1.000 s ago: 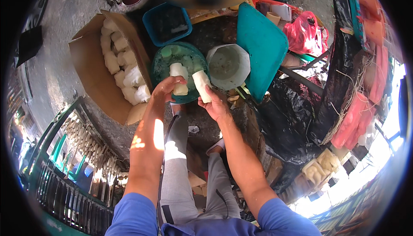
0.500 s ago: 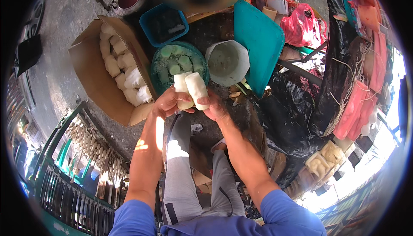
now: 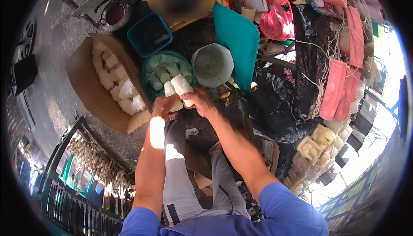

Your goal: The person repeatedly picks up white cylindrical candle bodies and wick spools, inserts the wicks into the candle bodies, and places the assembled candles into a cardboard box. The person handles items one at a time, occasionally adjusting the wick before insertion.

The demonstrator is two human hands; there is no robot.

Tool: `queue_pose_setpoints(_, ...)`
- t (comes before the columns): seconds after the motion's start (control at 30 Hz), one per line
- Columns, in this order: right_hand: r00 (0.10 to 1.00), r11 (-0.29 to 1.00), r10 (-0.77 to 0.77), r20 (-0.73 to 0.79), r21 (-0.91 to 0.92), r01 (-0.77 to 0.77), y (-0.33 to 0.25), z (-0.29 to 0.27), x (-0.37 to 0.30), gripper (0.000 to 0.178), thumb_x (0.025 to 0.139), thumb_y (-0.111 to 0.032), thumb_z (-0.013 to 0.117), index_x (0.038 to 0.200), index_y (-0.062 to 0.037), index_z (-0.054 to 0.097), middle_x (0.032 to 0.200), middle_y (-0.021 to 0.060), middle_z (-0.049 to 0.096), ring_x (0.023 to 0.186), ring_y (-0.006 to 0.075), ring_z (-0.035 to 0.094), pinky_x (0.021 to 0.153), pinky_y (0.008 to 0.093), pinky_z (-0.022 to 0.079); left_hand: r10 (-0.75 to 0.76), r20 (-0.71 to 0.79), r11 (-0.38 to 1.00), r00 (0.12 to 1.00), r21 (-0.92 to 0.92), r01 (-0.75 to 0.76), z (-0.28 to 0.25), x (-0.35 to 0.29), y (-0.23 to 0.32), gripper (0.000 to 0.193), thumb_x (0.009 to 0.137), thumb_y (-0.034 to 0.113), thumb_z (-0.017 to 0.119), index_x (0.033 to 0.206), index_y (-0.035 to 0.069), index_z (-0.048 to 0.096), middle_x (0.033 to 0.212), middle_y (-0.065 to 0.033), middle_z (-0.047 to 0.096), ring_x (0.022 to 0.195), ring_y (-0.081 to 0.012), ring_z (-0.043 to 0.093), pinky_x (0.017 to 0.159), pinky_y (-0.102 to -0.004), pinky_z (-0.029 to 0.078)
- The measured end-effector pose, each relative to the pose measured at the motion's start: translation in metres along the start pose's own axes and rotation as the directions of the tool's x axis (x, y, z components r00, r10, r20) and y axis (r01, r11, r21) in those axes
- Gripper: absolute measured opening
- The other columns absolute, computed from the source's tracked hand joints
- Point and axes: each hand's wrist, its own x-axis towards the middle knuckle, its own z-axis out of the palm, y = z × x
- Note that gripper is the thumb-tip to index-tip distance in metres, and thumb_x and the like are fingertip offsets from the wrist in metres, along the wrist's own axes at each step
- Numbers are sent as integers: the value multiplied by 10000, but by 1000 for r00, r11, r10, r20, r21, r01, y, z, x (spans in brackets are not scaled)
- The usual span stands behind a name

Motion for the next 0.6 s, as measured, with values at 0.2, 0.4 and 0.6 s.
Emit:
queue_pose_setpoints(0.2, 1000, 999, 22, -14, -27, -22, 5, -3, -17, 559, 713, -229, 896, 1201, -18, 724, 1077, 66, 724, 957, 177, 686, 874, 348, 546, 469, -101, 806, 877, 454, -379, -8, -21, -25, 218, 775, 204, 843, 972, 112, 829, 753, -82, 733, 575, -208, 664, 563, -326, 529)
queue_pose_setpoints(0.4, 969, 981, 184, -165, 89, -171, 15, -9, -27, 494, 683, -243, 941, 1091, -56, 733, 926, 48, 723, 674, 157, 650, 532, 314, 483, 666, 160, 702, 729, 196, -685, -20, -36, -60, 377, 832, 374, 843, 882, 3, 811, 706, -73, 707, 594, -178, 623, 588, -360, 490)
queue_pose_setpoints(0.6, 984, 992, 122, -129, 35, -118, 35, -22, -108, 453, 693, -253, 913, 1068, -37, 777, 887, 75, 744, 719, 154, 700, 563, 316, 509, 451, -27, 858, 892, 287, -426, -29, -75, -59, 287, 835, 349, 828, 925, 77, 845, 661, -83, 673, 572, -137, 639, 528, -312, 506)
